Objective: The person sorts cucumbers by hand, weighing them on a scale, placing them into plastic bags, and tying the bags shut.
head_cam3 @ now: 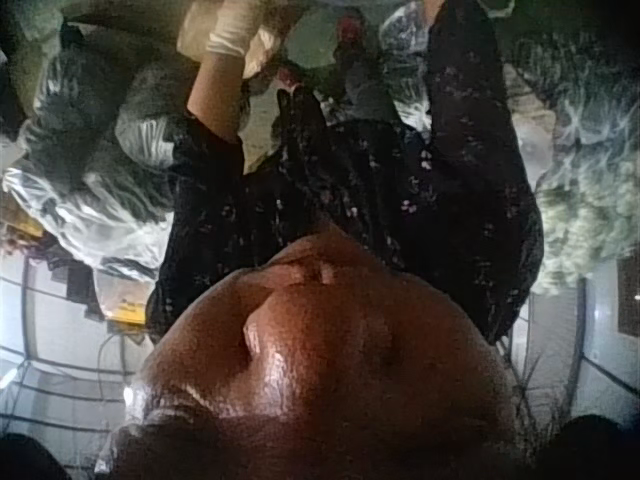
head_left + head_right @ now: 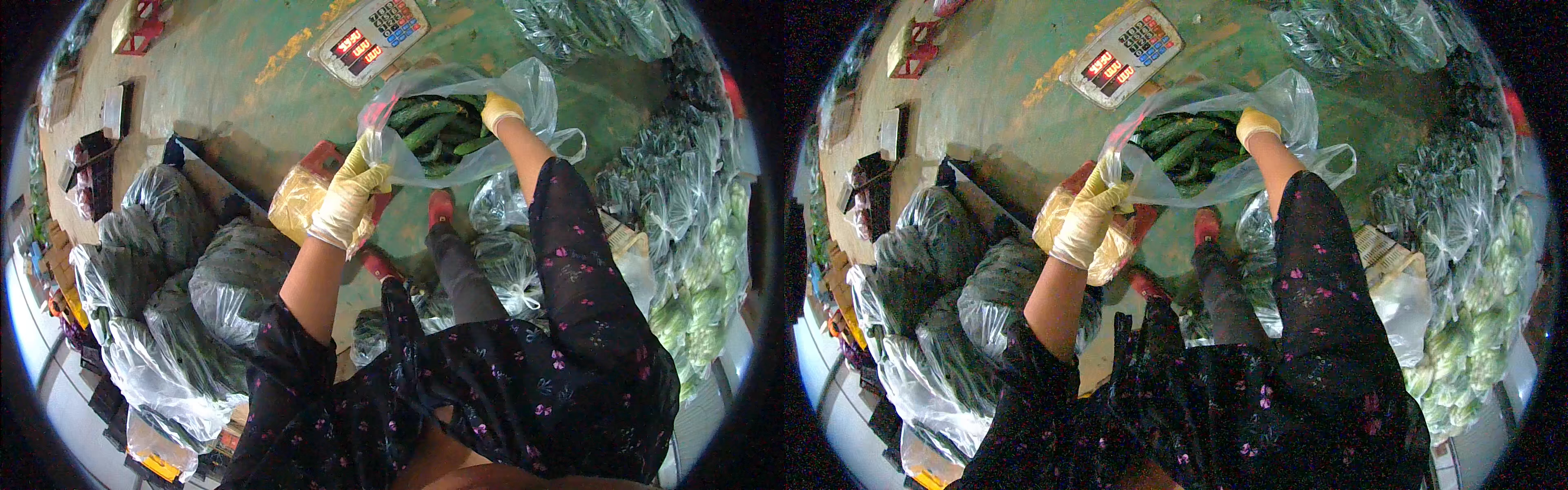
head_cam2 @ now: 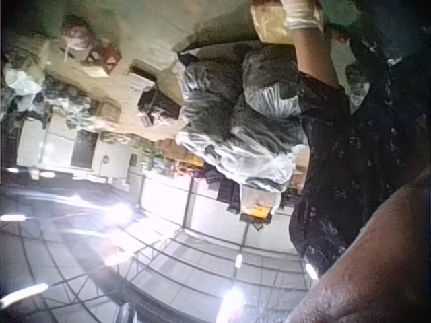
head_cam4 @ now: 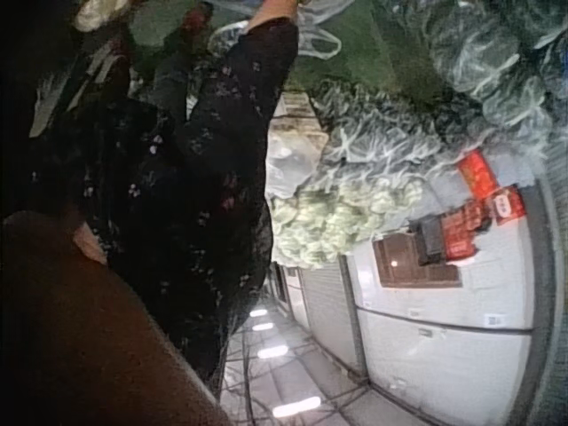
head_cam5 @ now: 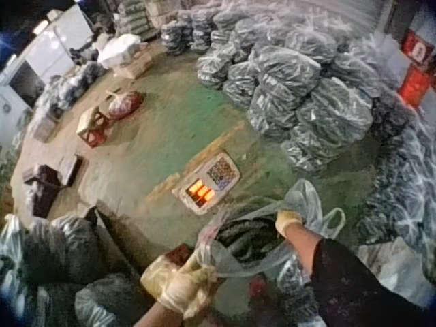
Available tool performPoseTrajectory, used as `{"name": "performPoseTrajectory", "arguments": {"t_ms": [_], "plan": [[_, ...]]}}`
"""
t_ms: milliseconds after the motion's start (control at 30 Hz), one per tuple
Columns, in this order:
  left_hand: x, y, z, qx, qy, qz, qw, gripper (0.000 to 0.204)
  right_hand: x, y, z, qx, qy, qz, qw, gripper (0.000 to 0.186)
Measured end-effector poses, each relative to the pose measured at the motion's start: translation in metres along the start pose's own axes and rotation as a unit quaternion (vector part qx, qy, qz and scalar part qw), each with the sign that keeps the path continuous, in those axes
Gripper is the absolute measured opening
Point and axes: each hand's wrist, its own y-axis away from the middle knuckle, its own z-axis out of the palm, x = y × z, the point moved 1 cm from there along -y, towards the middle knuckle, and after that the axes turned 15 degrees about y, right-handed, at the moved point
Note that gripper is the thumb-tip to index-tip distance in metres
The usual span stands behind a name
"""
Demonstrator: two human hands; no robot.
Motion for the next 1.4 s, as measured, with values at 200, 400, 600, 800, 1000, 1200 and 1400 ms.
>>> {"name": "performPoseTrajectory", "arguments": {"t_ms": [200, 400, 600, 800, 1000, 1200, 1400], "plan": [[0.001, 0.003, -0.002, 0.02, 0.011, -0.002, 1.0, 0.06, -0.054, 0.041, -0.025, 0.079, 0.071, -0.162, 0.981, 0.035], [0.001, 0.011, -0.001, 0.011, 0.036, 0.009, 0.999, 0.055, -0.082, 0.022, -0.001, 0.091, 0.01, -0.14, 0.986, 0.039], [-0.005, 0.017, -0.01, 0.032, 0.064, -0.009, 0.997, 0.054, -0.069, 0.074, 0.012, -0.044, -0.093, -0.126, 0.987, 0.059], [-0.002, 0.03, -0.011, 0.079, -0.03, 0.038, 0.996, 0.059, 0.004, 0.168, 0.043, -0.045, -0.35, -0.078, 0.932, 0.052], [-0.006, 0.09, -0.004, 0.138, -0.033, 0.126, 0.982, 0.049, -0.008, 0.305, 0.019, -0.143, -0.617, -0.16, 0.757, 0.039], [0.016, 0.213, 0.029, -0.1, 0.309, -0.025, 0.946, 0.061, -0.074, 0.413, 0.007, -0.547, -0.654, -0.31, 0.421, 0.069], [0.065, 0.322, 0.013, -0.105, 0.421, 0.085, 0.897, 0.049, -0.145, 0.487, -0.016, -0.616, -0.602, -0.36, 0.358, 0.074]]}}
